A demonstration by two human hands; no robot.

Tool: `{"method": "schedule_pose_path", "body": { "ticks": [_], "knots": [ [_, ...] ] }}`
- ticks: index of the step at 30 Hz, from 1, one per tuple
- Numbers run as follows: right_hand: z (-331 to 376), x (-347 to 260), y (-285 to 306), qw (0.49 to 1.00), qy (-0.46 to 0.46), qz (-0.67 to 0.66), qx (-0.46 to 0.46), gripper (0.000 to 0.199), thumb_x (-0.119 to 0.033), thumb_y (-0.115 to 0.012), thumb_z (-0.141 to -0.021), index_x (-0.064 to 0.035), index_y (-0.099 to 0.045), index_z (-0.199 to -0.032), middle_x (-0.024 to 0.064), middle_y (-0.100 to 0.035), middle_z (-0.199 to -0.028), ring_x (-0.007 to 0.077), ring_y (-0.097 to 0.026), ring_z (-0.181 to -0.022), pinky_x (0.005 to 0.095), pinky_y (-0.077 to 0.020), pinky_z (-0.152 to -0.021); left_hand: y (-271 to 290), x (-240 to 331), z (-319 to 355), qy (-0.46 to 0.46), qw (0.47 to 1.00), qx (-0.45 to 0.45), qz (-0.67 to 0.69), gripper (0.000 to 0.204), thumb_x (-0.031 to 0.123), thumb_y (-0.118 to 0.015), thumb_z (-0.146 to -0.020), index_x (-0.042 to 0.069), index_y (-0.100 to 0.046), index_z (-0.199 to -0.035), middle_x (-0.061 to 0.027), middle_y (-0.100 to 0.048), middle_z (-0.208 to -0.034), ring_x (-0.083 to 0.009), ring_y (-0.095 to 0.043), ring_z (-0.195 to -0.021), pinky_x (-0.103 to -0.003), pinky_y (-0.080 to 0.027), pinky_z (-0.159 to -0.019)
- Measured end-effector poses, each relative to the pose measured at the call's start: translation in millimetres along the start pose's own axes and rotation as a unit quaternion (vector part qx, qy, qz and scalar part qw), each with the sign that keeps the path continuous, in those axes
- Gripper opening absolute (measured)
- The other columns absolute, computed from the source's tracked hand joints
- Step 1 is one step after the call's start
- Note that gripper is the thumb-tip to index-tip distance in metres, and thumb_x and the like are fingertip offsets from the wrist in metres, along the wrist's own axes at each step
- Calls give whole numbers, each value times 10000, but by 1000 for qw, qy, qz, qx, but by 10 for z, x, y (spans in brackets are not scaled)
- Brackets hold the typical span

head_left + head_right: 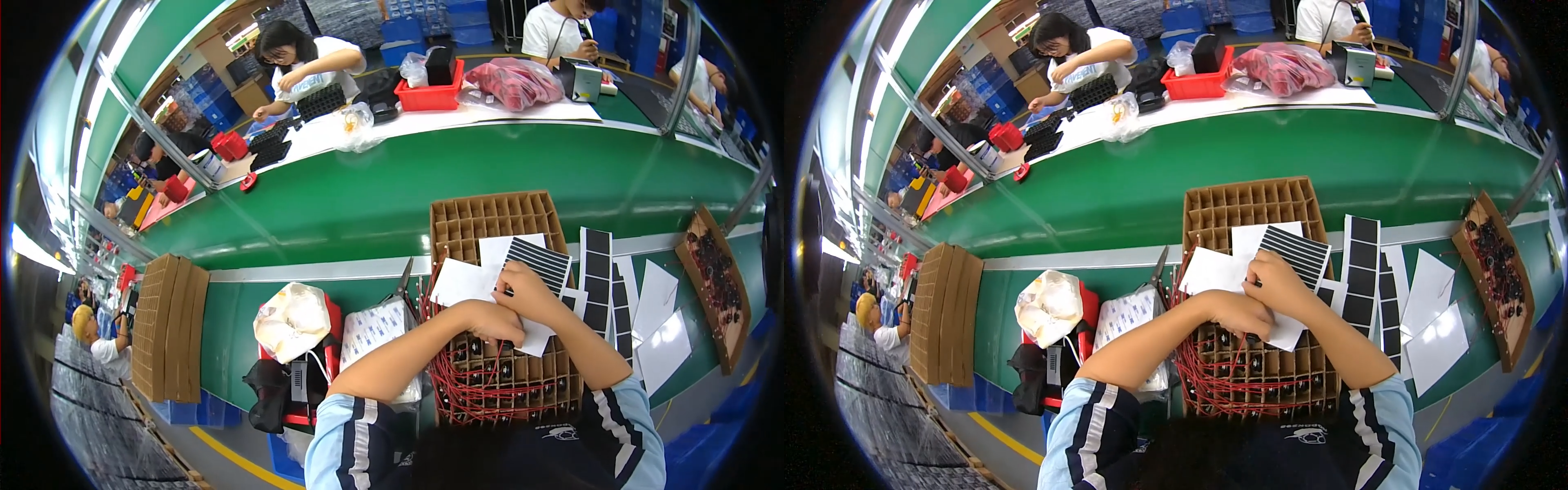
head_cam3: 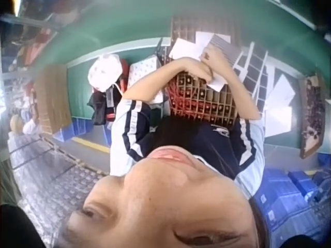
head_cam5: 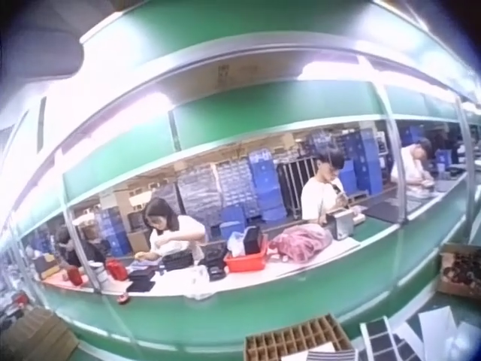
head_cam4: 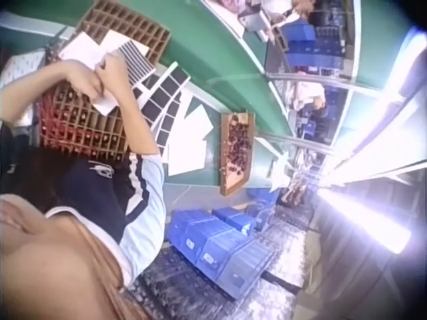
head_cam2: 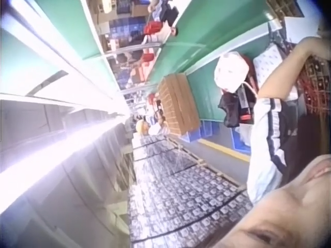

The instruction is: Manually assemble electrical components and wires on a factory production line.

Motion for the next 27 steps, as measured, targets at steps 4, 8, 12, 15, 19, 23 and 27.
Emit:
{"method": "schedule_pose_path", "body": {
  "ticks": [4, 8, 12, 15, 19, 23, 27],
  "knots": [
    [28, 17, 23, 1000, 7, -15, 12, 150, -91, -645, -655, -13, -517, -639, 96, -501, -737, 247, -501, -702, 319, -422, -636, -46, -84, -93, 12, 1000, -21, 19, 318, 296, -490, -749, -13, -530, -686, -69, -465, -586, -153, -473, -519, -270, -397, -464],
    [1, 3, 98, 993, -32, -109, -7, 108, -34, -602, -648, 3, -504, -621, 80, -493, -703, 176, -494, -617, 267, -411, -565, -15, -23, -117, -101, 994, 6, -28, 327, 307, -486, -745, -9, -524, -666, -65, -455, -584, -143, -461, -487, -265, -384, -434],
    [64, 233, 228, 947, -51, -317, 20, 83, 25, -548, -737, -8, -502, -676, 60, -540, -802, 135, -546, -735, 249, -458, -704, -19, 8, -53, 8, 999, -29, 24, 325, 310, -473, -755, 3, -493, -650, -40, -413, -535, -126, -398, -398, -257, -329, -352],
    [55, 74, 553, 893, -60, -441, 71, 109, 16, -465, -794, -1, -470, -687, 131, -559, -905, 220, -607, -814, 306, -490, -730, -28, -50, -57, 18, 998, -39, 39, 320, 325, -477, -757, 21, -500, -657, -17, -414, -529, -107, -394, -403, -238, -328, -354],
    [146, -140, 918, 844, -28, -519, 133, 127, -74, -379, -845, -21, -399, -731, 187, -575, -739, 274, -617, -644, 338, -514, -610, -20, -72, -7, 45, 997, -29, 48, 322, 331, -476, -762, 22, -496, -675, -5, -421, -539, -93, -412, -422, -225, -345, -365],
    [279, -236, 1083, 819, -28, -555, 139, 163, -117, -401, -854, -38, -384, -712, 148, -538, -616, 208, -537, -485, 287, -449, -472, 5, -18, 66, 58, 995, -2, 83, 302, 316, -469, -770, 21, -493, -708, -16, -429, -544, -98, -434, -408, -222, -346, -350],
    [299, -336, 1059, 795, -20, -596, 112, 172, -111, -410, -855, -34, -371, -707, 79, -439, -569, 146, -427, -404, 252, -371, -400, -106, 152, 120, -66, 964, -105, 234, 252, 220, -531, -798, 12, -405, -865, -64, -477, -513, -132, -472, -356, -205, -341, -318]
  ]
}}
Point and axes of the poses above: each hand's wrist, its own z-axis away from the middle knuckle, its own y-axis out of the back of the hand, x = y × z, the point moved 8 cm from there along -z, towards the middle knuckle
